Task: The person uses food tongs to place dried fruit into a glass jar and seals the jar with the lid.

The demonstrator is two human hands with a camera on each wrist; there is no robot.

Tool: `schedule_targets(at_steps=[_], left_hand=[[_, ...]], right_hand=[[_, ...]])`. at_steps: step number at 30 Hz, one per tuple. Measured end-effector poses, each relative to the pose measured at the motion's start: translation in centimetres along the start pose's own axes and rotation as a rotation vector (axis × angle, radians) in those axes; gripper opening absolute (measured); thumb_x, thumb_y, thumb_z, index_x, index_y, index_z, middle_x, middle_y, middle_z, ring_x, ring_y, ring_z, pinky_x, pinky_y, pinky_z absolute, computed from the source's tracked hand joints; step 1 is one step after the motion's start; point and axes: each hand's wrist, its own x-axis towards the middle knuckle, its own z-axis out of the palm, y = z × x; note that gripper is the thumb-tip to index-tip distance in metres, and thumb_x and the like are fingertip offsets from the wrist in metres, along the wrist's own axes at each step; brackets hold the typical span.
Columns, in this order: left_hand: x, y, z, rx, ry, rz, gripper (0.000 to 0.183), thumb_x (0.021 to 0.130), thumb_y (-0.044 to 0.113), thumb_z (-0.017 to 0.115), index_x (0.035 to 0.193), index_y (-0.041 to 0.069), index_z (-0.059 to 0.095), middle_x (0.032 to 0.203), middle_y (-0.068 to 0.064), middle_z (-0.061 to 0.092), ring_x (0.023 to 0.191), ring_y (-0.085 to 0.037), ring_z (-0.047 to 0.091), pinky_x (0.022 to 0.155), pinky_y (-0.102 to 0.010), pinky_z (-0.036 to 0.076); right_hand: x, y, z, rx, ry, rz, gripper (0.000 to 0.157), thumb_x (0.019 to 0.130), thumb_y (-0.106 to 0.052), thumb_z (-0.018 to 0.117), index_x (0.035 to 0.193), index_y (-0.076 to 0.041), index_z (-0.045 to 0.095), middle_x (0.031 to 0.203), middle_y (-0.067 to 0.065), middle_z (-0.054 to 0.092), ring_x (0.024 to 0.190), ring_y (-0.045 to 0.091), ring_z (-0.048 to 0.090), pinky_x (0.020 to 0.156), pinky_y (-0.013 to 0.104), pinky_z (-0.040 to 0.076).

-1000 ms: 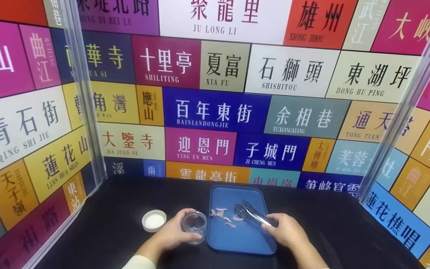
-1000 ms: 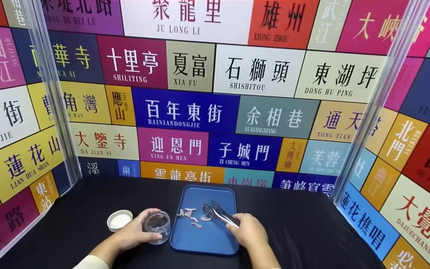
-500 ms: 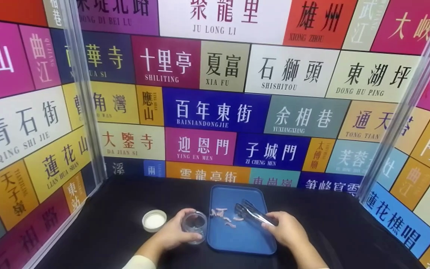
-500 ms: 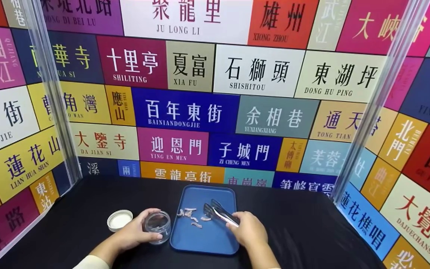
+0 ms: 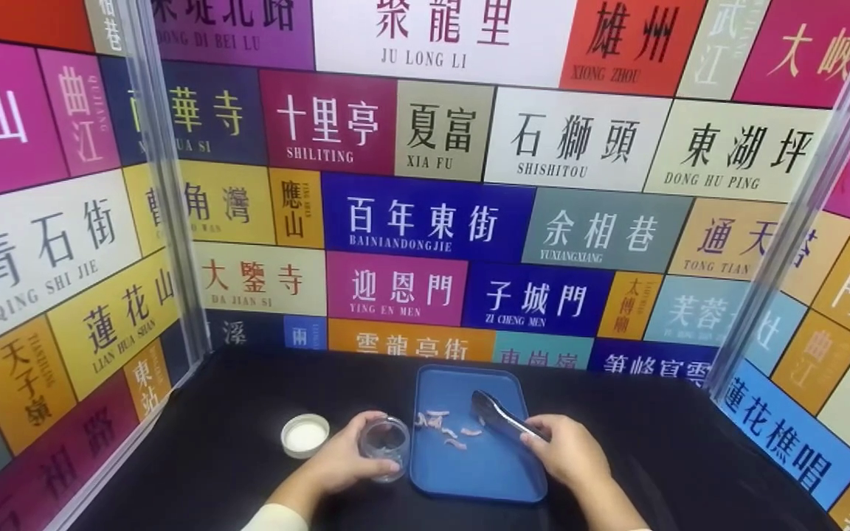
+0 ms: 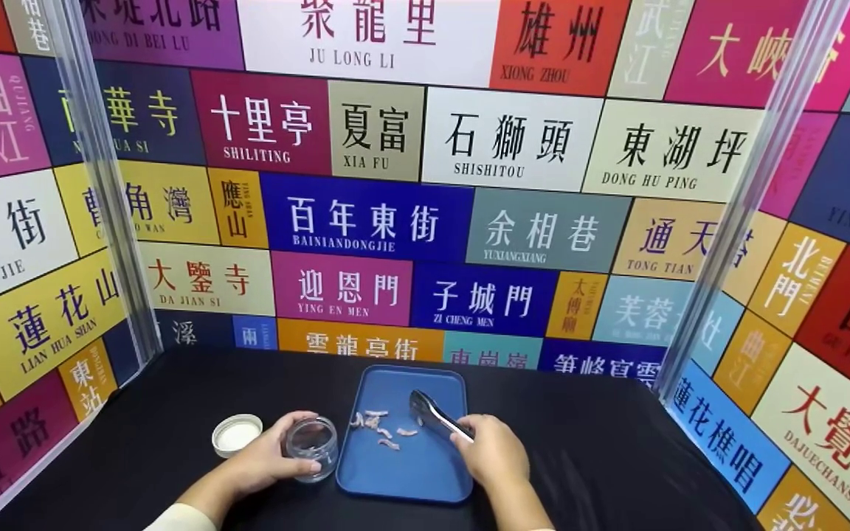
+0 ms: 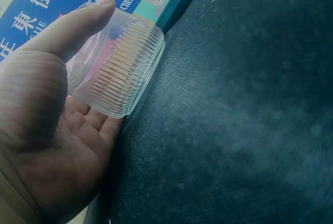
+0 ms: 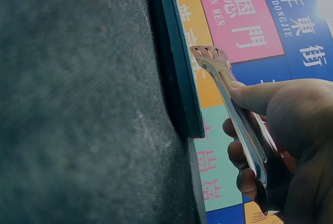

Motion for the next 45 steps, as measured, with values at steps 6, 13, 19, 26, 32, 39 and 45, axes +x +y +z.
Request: schedule_targets(at_steps=[6, 13, 19, 26, 32, 39, 45], left_hand=[[0.02, -0.05, -0.02, 0.013, 0.005, -0.007, 0.087, 0.078, 0.033, 0.095, 0.149, 0.011, 0.05, 0.142, -0.012, 0.068, 0.13, -0.032, 0.064, 0.117, -0.055, 0.044], [0.05, -0.07, -0.06, 0.025, 0.007, -0.025, 0.089, 0.077, 0.035, 0.096, 0.15, 0.013, 0.05, 0.142, -0.011, 0.067, 0.129, -0.03, 0.063, 0.117, -0.058, 0.044], [0.02, -0.03, -0.05, 0.022, 0.007, -0.025, 0.089, 0.077, 0.034, 0.096, 0.15, 0.013, 0.05, 0.142, -0.012, 0.067, 0.13, -0.031, 0.063, 0.117, -0.058, 0.044], [0.0, 0.0, -0.02, 0.033, 0.013, -0.021, 0.088, 0.077, 0.034, 0.096, 0.149, 0.013, 0.05, 0.14, -0.012, 0.068, 0.129, -0.031, 0.064, 0.116, -0.058, 0.044], [0.05, -0.02, -0.05, 0.029, 0.011, -0.022, 0.088, 0.077, 0.034, 0.096, 0.149, 0.012, 0.05, 0.14, -0.012, 0.068, 0.129, -0.032, 0.064, 0.117, -0.059, 0.044], [-0.06, 0.19, -0.02, 0.038, 0.009, -0.004, 0.086, 0.078, 0.035, 0.095, 0.148, 0.013, 0.051, 0.143, -0.009, 0.068, 0.13, -0.031, 0.064, 0.117, -0.056, 0.043], [-0.24, 0.41, 0.04, 0.032, 0.007, 0.011, 0.085, 0.078, 0.034, 0.094, 0.148, 0.011, 0.051, 0.144, -0.01, 0.068, 0.131, -0.032, 0.064, 0.117, -0.054, 0.044]], right_hand=[[-0.06, 0.0, 0.06, -0.013, 0.015, 0.002, 0.027, 0.098, -0.037, 0.078, 0.12, -0.022, 0.08, 0.121, 0.005, 0.08, 0.115, 0.03, 0.073, 0.103, 0.062, 0.053], [0.19, 0.14, 0.05, -0.04, -0.008, 0.036, 0.05, 0.095, -0.045, 0.08, 0.133, -0.014, 0.074, 0.135, 0.016, 0.073, 0.127, 0.039, 0.067, 0.108, 0.065, 0.05], [0.36, 0.4, 0.12, -0.047, -0.047, 0.07, 0.064, 0.091, -0.051, 0.082, 0.139, -0.01, 0.07, 0.137, 0.02, 0.07, 0.129, 0.042, 0.066, 0.109, 0.066, 0.049], [0.27, 0.6, 0.22, -0.043, -0.08, 0.076, 0.062, 0.092, -0.048, 0.082, 0.138, -0.008, 0.07, 0.141, 0.022, 0.069, 0.132, 0.043, 0.064, 0.112, 0.067, 0.047], [0.2, 0.52, 0.23, -0.027, -0.085, 0.083, 0.052, 0.094, -0.042, 0.081, 0.134, -0.009, 0.073, 0.135, 0.018, 0.073, 0.124, 0.038, 0.068, 0.109, 0.066, 0.049], [-0.05, 0.19, 0.21, -0.04, -0.046, 0.052, 0.026, 0.098, -0.027, 0.077, 0.121, -0.014, 0.079, 0.12, 0.01, 0.079, 0.11, 0.03, 0.073, 0.102, 0.064, 0.052], [-0.18, 0.05, 0.11, -0.044, -0.025, 0.041, 0.023, 0.099, -0.028, 0.077, 0.119, -0.016, 0.081, 0.12, 0.008, 0.08, 0.111, 0.03, 0.074, 0.102, 0.064, 0.053]])
